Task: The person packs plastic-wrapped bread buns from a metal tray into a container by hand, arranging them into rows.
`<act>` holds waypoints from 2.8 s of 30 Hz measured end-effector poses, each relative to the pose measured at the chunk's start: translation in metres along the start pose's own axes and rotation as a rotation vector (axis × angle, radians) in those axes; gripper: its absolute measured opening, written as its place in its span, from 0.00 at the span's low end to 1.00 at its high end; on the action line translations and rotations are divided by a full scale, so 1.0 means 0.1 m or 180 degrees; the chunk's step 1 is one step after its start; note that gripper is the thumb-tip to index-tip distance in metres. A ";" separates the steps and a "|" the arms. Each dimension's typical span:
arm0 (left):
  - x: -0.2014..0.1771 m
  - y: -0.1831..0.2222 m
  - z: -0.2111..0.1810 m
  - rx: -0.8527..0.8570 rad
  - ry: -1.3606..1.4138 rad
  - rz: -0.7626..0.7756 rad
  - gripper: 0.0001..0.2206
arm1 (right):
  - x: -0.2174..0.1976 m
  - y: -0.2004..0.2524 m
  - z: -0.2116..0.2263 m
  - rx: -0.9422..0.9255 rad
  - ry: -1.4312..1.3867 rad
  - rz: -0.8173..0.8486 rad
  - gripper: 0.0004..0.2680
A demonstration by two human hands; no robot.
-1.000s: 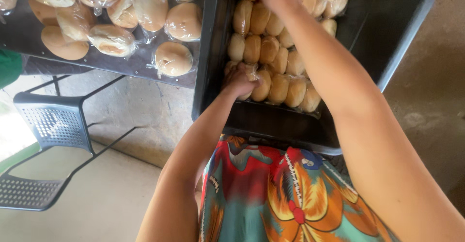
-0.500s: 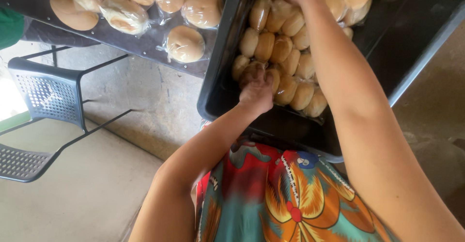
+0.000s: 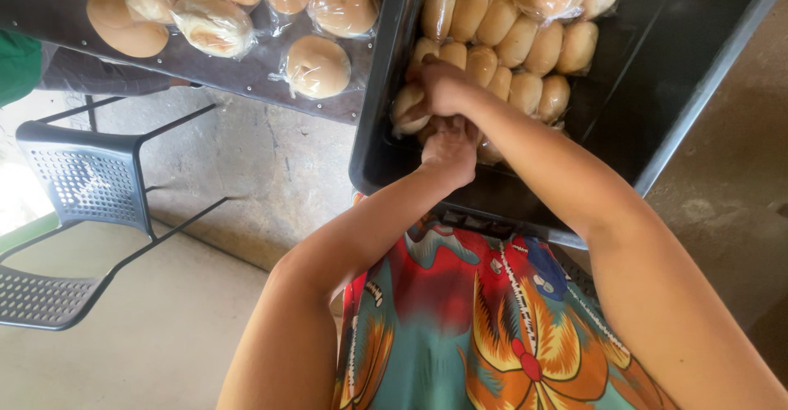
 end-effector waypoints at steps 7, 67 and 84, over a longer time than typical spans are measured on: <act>0.06 -0.03 0.02 0.0234 -0.0265 0.0018 0.30 | 0.25 -0.24 0.02 -0.0069 0.0678 0.0769 0.33; -0.69 -1.54 0.28 0.0469 0.2826 -0.1505 0.41 | -2.09 1.10 -1.26 0.1544 -0.0087 0.0203 0.32; -0.20 -1.27 -0.36 0.0337 0.2304 -0.0252 0.43 | -1.14 1.40 -1.30 0.1691 0.0343 -0.0474 0.10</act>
Point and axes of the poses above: each hand's wrist, its own y-axis away from the middle knuckle, its own x-axis out of the palm, z = x × y, the point moved 1 cm from there along -y, towards the middle knuckle, and after that the axes turned 11 degrees about -y, right-handed, at the moved point
